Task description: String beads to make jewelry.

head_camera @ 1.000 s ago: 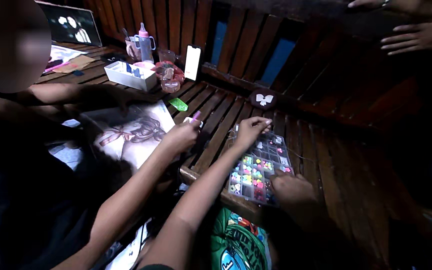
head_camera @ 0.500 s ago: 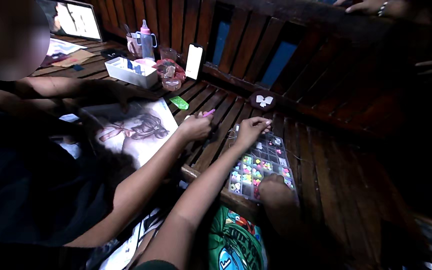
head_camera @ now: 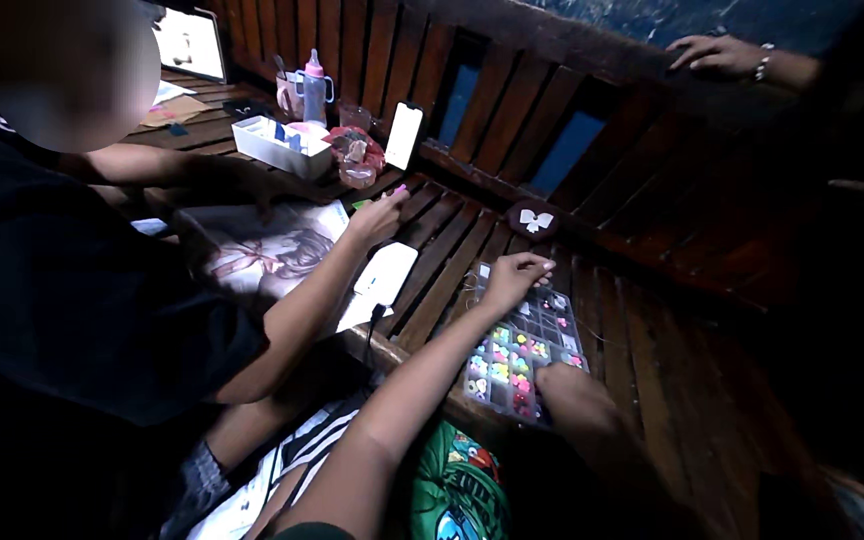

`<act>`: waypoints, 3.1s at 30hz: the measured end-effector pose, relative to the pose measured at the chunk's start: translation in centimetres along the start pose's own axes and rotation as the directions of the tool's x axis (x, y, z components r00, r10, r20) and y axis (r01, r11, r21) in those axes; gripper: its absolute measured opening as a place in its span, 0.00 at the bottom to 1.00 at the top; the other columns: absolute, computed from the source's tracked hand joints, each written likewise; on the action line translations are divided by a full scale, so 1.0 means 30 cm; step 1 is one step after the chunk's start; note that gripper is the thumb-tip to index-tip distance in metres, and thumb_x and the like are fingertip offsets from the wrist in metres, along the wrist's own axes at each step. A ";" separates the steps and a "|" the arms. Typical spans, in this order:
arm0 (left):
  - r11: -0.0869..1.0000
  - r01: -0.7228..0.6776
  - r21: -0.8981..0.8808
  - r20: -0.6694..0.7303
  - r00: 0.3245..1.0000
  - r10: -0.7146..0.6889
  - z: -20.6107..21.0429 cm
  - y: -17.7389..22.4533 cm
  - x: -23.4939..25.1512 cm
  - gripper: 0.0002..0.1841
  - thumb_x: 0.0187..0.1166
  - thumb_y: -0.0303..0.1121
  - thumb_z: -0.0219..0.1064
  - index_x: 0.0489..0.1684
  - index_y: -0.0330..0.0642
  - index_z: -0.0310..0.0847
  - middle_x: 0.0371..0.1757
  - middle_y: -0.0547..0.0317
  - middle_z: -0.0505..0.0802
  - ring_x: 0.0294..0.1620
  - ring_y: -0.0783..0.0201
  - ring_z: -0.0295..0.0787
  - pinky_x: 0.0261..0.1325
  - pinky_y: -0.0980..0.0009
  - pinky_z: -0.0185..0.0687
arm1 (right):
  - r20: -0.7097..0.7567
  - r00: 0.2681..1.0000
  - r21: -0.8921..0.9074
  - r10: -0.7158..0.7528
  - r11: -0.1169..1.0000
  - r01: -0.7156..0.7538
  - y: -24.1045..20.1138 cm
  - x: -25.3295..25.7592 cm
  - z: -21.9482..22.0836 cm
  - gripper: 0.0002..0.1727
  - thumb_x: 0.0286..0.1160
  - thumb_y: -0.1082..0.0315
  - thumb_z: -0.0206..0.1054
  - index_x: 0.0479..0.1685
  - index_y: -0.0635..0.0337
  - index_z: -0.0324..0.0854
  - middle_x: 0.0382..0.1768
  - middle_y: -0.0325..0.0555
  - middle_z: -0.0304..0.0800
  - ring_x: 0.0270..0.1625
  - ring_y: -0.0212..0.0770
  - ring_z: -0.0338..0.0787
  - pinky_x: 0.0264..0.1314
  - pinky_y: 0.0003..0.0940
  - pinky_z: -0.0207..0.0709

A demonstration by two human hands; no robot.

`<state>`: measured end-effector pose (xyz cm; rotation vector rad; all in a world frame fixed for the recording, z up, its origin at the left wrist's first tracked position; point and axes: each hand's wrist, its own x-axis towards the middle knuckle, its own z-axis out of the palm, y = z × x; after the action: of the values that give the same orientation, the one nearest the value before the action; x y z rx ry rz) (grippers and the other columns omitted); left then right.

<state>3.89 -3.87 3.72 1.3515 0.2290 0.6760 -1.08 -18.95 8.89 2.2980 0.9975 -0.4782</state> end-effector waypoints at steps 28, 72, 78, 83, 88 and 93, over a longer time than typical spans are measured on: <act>0.974 0.210 -0.089 0.189 0.963 -0.191 -0.007 -0.024 -0.025 0.12 0.91 0.31 0.56 0.57 0.32 0.81 0.49 0.54 0.93 0.45 0.70 0.92 0.55 0.72 0.87 | -0.637 0.722 0.738 0.269 0.484 0.471 0.246 0.386 0.038 0.14 0.90 0.70 0.55 0.53 0.77 0.79 0.47 0.69 0.85 0.49 0.60 0.87 0.56 0.59 0.77; 0.980 -0.033 0.194 0.262 0.965 -0.019 -0.006 -0.078 -0.021 0.09 0.89 0.26 0.58 0.41 0.34 0.84 0.27 0.67 0.90 0.27 0.77 0.86 0.37 0.79 0.86 | -0.728 0.642 0.580 0.242 -0.282 0.764 0.269 0.500 0.123 0.06 0.83 0.71 0.64 0.48 0.62 0.86 0.39 0.33 0.91 0.40 0.21 0.87 0.45 0.19 0.81; 0.982 -0.023 0.190 0.279 0.960 -0.032 -0.010 -0.080 -0.019 0.09 0.88 0.27 0.59 0.42 0.34 0.85 0.28 0.67 0.90 0.27 0.77 0.86 0.36 0.79 0.85 | -0.742 0.644 0.585 0.187 -0.288 0.758 0.244 0.487 0.119 0.08 0.90 0.72 0.54 0.52 0.65 0.77 0.36 0.35 0.85 0.38 0.24 0.87 0.50 0.23 0.84; 0.982 -0.039 0.182 0.278 0.961 -0.013 -0.012 -0.080 -0.017 0.07 0.87 0.24 0.59 0.46 0.33 0.84 0.30 0.66 0.90 0.29 0.76 0.86 0.38 0.78 0.86 | -0.744 0.624 0.577 0.239 -0.241 0.780 0.261 0.499 0.122 0.07 0.88 0.70 0.59 0.52 0.62 0.80 0.39 0.33 0.88 0.39 0.22 0.86 0.47 0.21 0.82; 0.996 -0.043 0.081 0.287 0.958 0.018 -0.012 -0.072 -0.020 0.07 0.87 0.25 0.59 0.42 0.35 0.83 0.29 0.66 0.91 0.29 0.75 0.87 0.39 0.78 0.87 | -0.711 0.667 0.540 0.221 -0.436 0.720 0.269 0.495 0.120 0.07 0.88 0.72 0.59 0.51 0.61 0.82 0.41 0.35 0.90 0.44 0.28 0.91 0.53 0.27 0.87; 0.997 -0.054 0.051 0.313 0.949 0.036 -0.012 -0.072 -0.021 0.07 0.87 0.24 0.58 0.43 0.36 0.84 0.31 0.65 0.91 0.30 0.75 0.88 0.39 0.77 0.87 | -0.681 0.707 0.528 0.189 -0.543 0.653 0.270 0.491 0.122 0.08 0.89 0.72 0.56 0.51 0.58 0.81 0.40 0.35 0.90 0.43 0.29 0.91 0.53 0.29 0.88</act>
<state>3.89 -4.08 1.45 1.5029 -0.0374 0.4865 14.31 -17.77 1.29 3.8195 2.3319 -1.7885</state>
